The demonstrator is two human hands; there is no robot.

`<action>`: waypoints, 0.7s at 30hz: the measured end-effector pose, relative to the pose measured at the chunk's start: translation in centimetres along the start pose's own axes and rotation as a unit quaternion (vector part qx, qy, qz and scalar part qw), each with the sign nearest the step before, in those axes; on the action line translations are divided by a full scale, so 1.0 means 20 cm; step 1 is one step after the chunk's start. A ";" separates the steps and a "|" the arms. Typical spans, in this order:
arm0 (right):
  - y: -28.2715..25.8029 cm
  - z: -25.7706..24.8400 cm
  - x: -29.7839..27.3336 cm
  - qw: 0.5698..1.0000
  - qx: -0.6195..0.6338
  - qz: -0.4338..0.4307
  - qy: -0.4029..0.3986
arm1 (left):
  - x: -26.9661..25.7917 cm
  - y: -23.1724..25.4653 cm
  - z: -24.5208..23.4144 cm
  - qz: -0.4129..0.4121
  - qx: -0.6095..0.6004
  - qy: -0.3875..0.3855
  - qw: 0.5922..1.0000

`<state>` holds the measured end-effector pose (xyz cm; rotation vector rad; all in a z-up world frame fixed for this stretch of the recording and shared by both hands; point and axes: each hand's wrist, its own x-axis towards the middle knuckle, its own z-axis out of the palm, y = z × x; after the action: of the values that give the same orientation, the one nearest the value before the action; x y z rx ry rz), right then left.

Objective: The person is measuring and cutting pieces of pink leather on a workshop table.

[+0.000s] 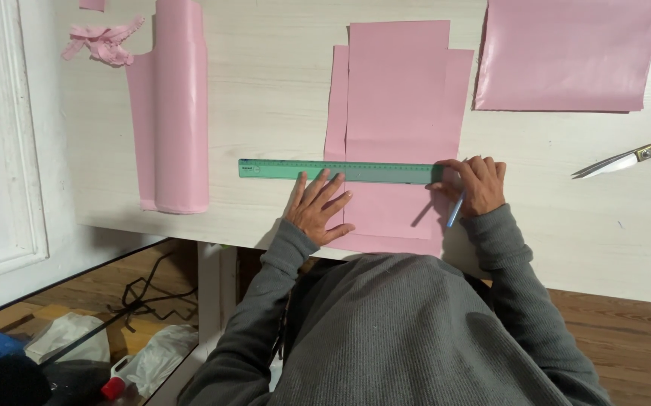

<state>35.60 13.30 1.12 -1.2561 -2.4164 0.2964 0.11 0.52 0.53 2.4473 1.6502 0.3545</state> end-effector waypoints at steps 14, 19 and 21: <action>0.00 0.00 -0.01 0.999 0.012 0.037 -0.011 | 0.00 -0.01 0.03 -0.006 0.002 -0.014 1.000; 0.00 0.01 -0.01 0.999 0.008 0.037 -0.012 | 0.00 -0.01 0.03 -0.006 0.004 -0.017 1.000; 0.00 0.00 -0.01 0.999 0.008 0.037 -0.010 | 0.00 -0.01 0.03 -0.006 0.003 -0.018 1.000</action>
<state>35.63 13.19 1.06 -1.3430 -2.3825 0.3509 0.08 0.50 -0.11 2.4329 1.6537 0.3031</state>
